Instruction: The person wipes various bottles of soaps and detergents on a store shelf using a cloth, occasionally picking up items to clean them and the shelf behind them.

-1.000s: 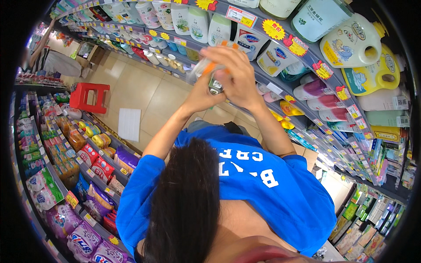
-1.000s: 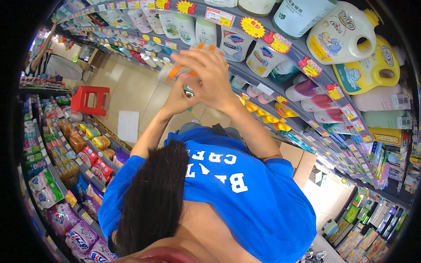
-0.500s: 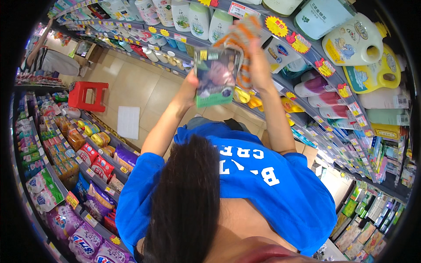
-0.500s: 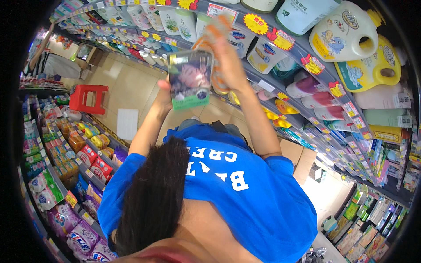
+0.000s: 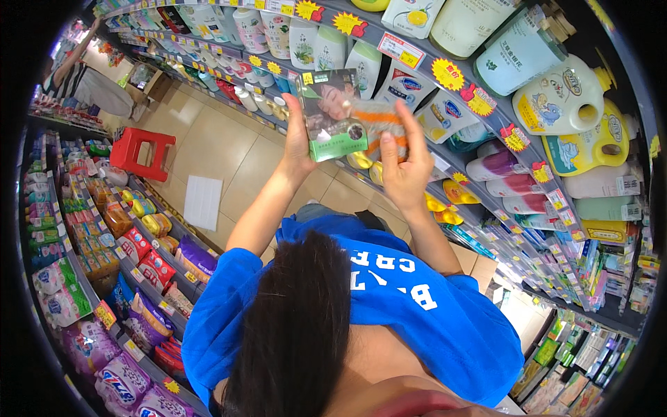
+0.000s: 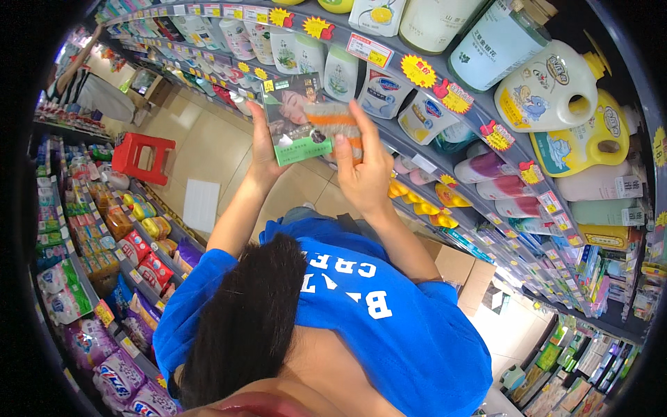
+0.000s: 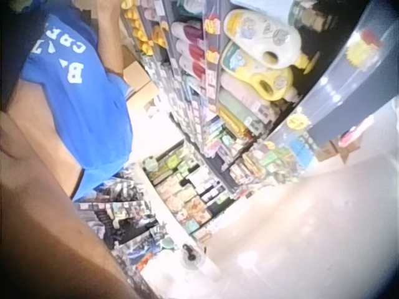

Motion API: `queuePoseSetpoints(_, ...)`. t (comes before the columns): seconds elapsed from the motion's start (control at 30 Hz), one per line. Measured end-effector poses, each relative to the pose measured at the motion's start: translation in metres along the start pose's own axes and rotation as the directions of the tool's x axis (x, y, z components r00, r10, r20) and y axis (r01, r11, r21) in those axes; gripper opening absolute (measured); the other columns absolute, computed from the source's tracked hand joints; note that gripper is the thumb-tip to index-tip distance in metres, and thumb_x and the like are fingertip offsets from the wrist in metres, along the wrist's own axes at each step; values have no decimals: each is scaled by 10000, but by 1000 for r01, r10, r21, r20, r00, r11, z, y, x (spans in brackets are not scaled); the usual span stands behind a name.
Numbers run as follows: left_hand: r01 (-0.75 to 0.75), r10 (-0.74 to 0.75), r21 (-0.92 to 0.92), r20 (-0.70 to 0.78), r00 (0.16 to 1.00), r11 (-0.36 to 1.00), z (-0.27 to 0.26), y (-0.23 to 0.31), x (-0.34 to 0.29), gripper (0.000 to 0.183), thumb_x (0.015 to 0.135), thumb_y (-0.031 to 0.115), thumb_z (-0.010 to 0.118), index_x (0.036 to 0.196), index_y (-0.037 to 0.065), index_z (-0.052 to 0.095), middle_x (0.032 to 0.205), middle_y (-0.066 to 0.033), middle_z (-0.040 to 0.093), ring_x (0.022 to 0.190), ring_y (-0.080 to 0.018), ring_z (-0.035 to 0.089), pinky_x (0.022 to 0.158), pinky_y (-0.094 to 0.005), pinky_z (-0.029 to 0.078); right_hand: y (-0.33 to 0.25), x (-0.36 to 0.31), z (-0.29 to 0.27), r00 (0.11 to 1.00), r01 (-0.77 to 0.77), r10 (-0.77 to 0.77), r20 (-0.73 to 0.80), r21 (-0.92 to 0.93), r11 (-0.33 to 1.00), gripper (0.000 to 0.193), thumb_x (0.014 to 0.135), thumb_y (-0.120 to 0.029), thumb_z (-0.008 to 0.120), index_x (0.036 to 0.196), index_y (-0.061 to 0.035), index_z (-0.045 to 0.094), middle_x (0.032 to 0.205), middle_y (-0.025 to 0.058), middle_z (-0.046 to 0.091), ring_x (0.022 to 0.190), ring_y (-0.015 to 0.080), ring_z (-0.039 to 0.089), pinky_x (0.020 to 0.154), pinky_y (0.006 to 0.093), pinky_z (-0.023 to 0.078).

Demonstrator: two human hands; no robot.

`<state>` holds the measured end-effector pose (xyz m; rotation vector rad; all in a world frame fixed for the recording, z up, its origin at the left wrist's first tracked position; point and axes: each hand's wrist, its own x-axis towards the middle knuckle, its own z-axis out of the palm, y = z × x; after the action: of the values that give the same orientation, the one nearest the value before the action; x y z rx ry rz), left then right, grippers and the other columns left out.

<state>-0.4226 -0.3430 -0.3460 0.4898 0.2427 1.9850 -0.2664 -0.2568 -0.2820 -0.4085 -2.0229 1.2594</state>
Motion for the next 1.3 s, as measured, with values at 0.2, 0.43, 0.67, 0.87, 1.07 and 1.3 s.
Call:
queuePoseSetpoints(0.2,15,52,199,-331,942,980,42,-19,14,829,848,736,248,1347,94,406,1338,-119,459,1227,-243,464,962,-404,444,1,47,35,896,421,-423,133,-555,717,467,850,-148,586,1309,-102,519,1433,172,364,1324,357,340,1067,473,292)
queuePoseSetpoints(0.43,17,43,192,-303,952,981,48,12,16,911,802,792,266,1297,47,439,1243,-128,527,1130,-249,537,941,-404,461,5,-7,26,724,680,-566,394,-271,681,559,756,-24,635,1299,-75,510,1254,164,552,1205,358,485,982,445,408)
queuePoseSetpoints(0.67,-107,117,154,-56,992,982,29,52,16,724,843,509,541,1342,10,377,1267,-254,499,1130,-353,543,960,-521,442,8,-25,-11,990,-78,102,-100,219,973,402,957,-119,475,1342,-11,430,1173,152,592,987,204,619,840,349,503)
queuePoseSetpoints(0.87,-254,350,668,-10,937,699,41,29,15,665,888,248,536,1408,-10,212,1184,-137,520,1075,-222,529,929,-366,424,-24,38,18,913,314,-363,-185,-246,917,512,951,-182,465,1409,-14,312,1392,201,405,1281,361,406,1057,391,313)
queuePoseSetpoints(1.07,-381,298,757,255,920,530,63,43,39,683,916,393,536,1363,-45,264,1274,-152,468,1114,-237,515,947,-367,419,-21,45,-17,962,-195,271,-5,682,705,589,999,-446,317,1400,-15,332,1333,110,471,1232,196,425,1038,317,310)
queuePoseSetpoints(1.3,-891,75,410,900,430,194,219,8,113,662,922,290,494,1385,-74,190,1274,-146,450,1156,-214,439,1015,-351,311,-37,-6,-52,983,-172,-25,184,954,247,746,948,-594,172,1350,0,376,1209,186,564,1116,218,548,943,328,442)
